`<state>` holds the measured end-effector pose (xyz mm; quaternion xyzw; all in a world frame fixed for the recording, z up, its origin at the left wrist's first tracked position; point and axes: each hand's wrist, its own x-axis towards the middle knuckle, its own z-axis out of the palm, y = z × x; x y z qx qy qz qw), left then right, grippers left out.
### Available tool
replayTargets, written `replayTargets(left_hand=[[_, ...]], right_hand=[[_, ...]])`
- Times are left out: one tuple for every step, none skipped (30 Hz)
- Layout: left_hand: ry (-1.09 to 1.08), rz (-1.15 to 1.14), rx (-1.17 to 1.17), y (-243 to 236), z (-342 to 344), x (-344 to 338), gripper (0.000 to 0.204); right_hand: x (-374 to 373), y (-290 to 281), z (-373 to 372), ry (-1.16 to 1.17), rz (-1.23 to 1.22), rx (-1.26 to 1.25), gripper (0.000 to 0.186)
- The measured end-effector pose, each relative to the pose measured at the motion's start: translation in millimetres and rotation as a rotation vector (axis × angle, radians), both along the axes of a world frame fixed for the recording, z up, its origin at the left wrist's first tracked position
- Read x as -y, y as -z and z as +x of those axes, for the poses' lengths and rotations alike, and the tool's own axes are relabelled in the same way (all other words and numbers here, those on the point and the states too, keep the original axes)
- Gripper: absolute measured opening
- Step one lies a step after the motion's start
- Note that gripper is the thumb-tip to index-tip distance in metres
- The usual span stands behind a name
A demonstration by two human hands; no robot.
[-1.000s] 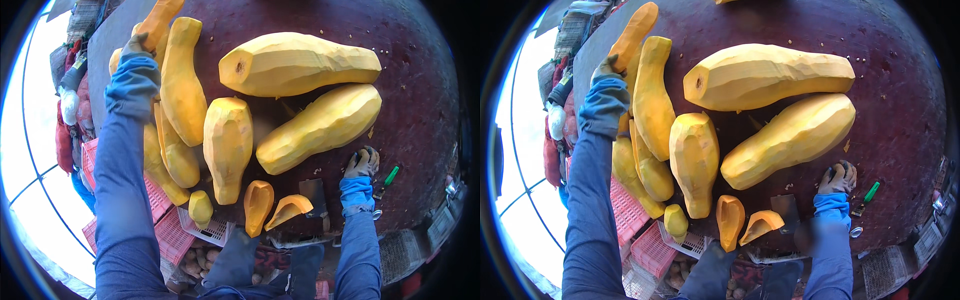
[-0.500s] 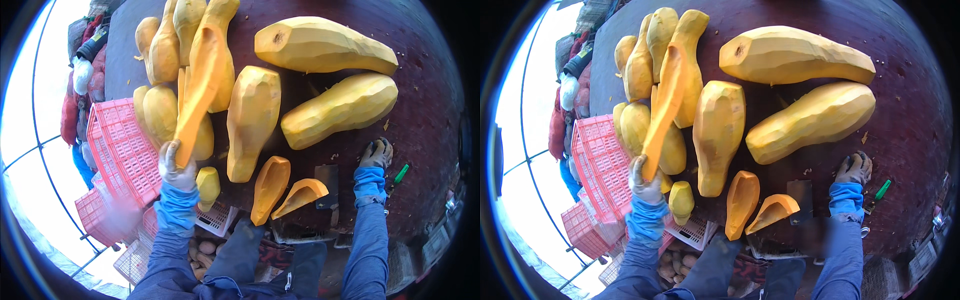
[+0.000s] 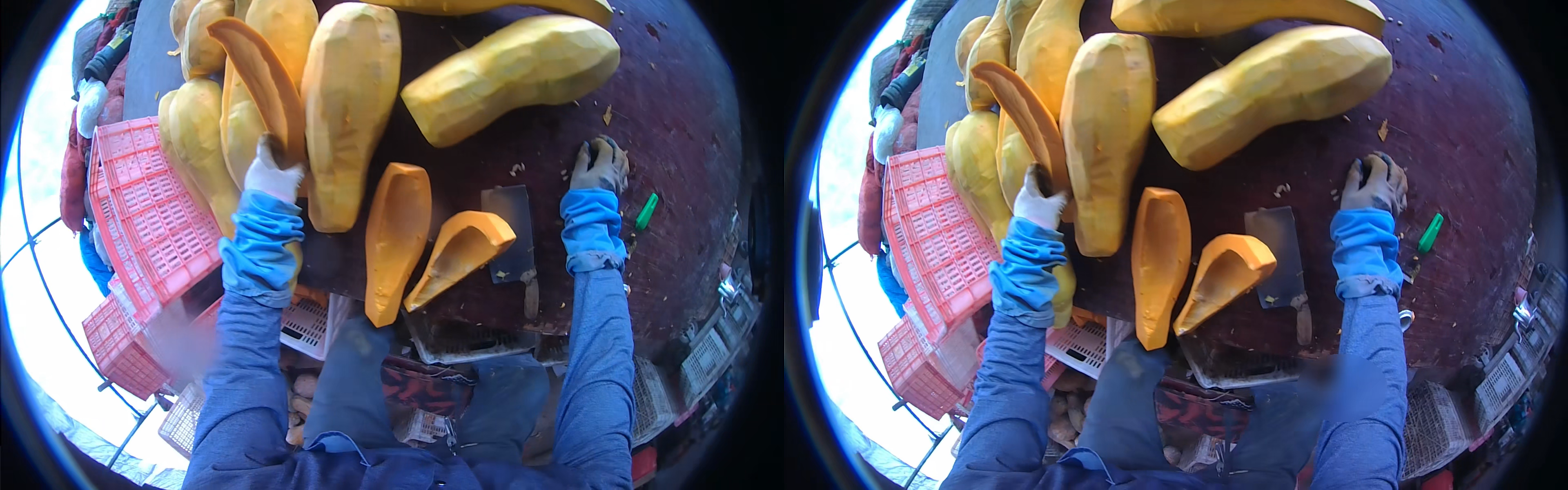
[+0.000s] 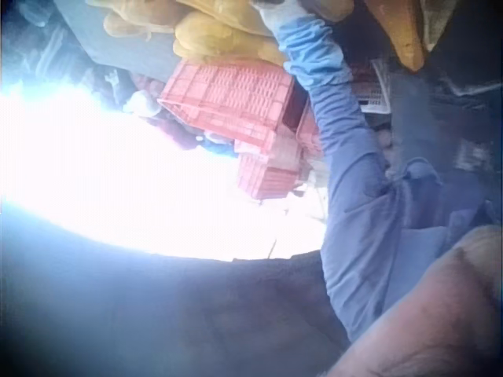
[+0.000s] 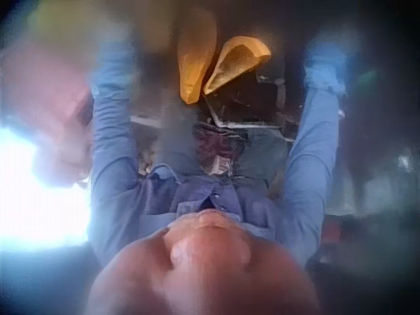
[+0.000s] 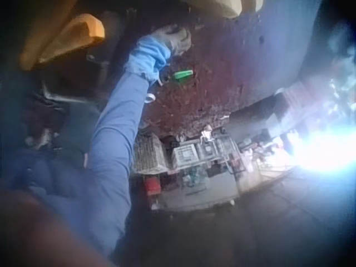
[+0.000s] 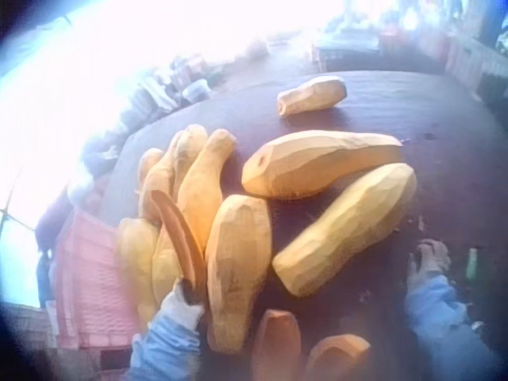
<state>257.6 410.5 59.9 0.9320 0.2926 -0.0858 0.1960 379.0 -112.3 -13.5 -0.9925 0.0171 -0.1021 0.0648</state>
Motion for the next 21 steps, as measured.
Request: replayTargets(left_hand=[[0.013,0.021,-0.001,8,0,-3,0.091],[0.024,0.057,0.0,7,4,-5,0.091],[-0.003,0.04,-0.017,7,3,-6,0.092],[-0.001,0.063,-0.047,7,3,-5,0.092],[0.004,0.088,-0.077,0,8,0,0.091],[0.005,0.114,-0.105,-4,9,3,0.091],[0.016,0.122,-0.113,-1,11,-4,0.091],[0.016,0.087,-0.099,-6,13,0,0.081],[0.046,0.07,-0.088,12,13,-26,0.071],[0.078,0.051,-0.079,31,11,-50,0.061],[0.014,-0.059,-0.107,27,19,-37,0.052],[-0.046,-0.176,-0.13,22,28,-21,0.043],[-0.038,-0.193,-0.111,36,31,-33,0.037],[-0.046,-0.278,-0.111,46,25,-55,0.04],[-0.056,-0.551,0.091,69,9,-86,0.047],[-0.108,-0.731,0.154,85,-9,-120,0.052],[-0.16,-0.881,0.202,94,-4,-95,0.052],[-0.187,-1.027,0.327,96,-4,-79,0.049],[-0.174,-0.79,0.296,82,-2,-57,0.047],[-0.158,-0.831,0.395,80,-11,-62,0.035],[-0.235,-0.625,0.285,85,-5,-56,0.03]], right_hand=[[3,2,1,0.001,-0.01,0.036,0.028],[1,2,0,0.0,-0.007,0.074,0.029],[2,-3,-2,-0.008,0.034,0.028,0.03],[2,-5,-4,-0.008,0.046,0.027,0.03],[4,-5,-5,-0.005,0.059,0.026,0.03],[4,-4,-5,-0.004,0.074,0.027,0.03],[4,-5,-7,-0.013,0.078,0.043,0.031],[3,-8,-8,-0.008,0.085,0.023,0.03],[5,-7,-8,-0.022,0.095,0.024,0.03],[8,-3,-7,-0.036,0.101,0.023,0.03],[16,-4,-11,-0.071,0.13,0.009,0.03],[28,-9,-12,-0.107,0.153,0.003,0.029],[42,-1,-13,-0.206,0.236,0.061,0.029],[35,-11,-23,-0.234,0.357,0.037,0.03],[28,-15,-32,-0.276,0.439,0.072,0.032],[20,-21,-49,-0.283,0.555,0.05,0.031],[25,-35,-75,-0.281,0.694,-0.005,0.031],[29,-50,-101,-0.394,0.581,0.057,0.031],[32,-49,-124,-0.419,0.612,0.048,0.031],[28,-50,-148,-0.439,0.666,-0.003,0.031],[31,-53,-176,-0.414,0.643,-0.107,0.034]])
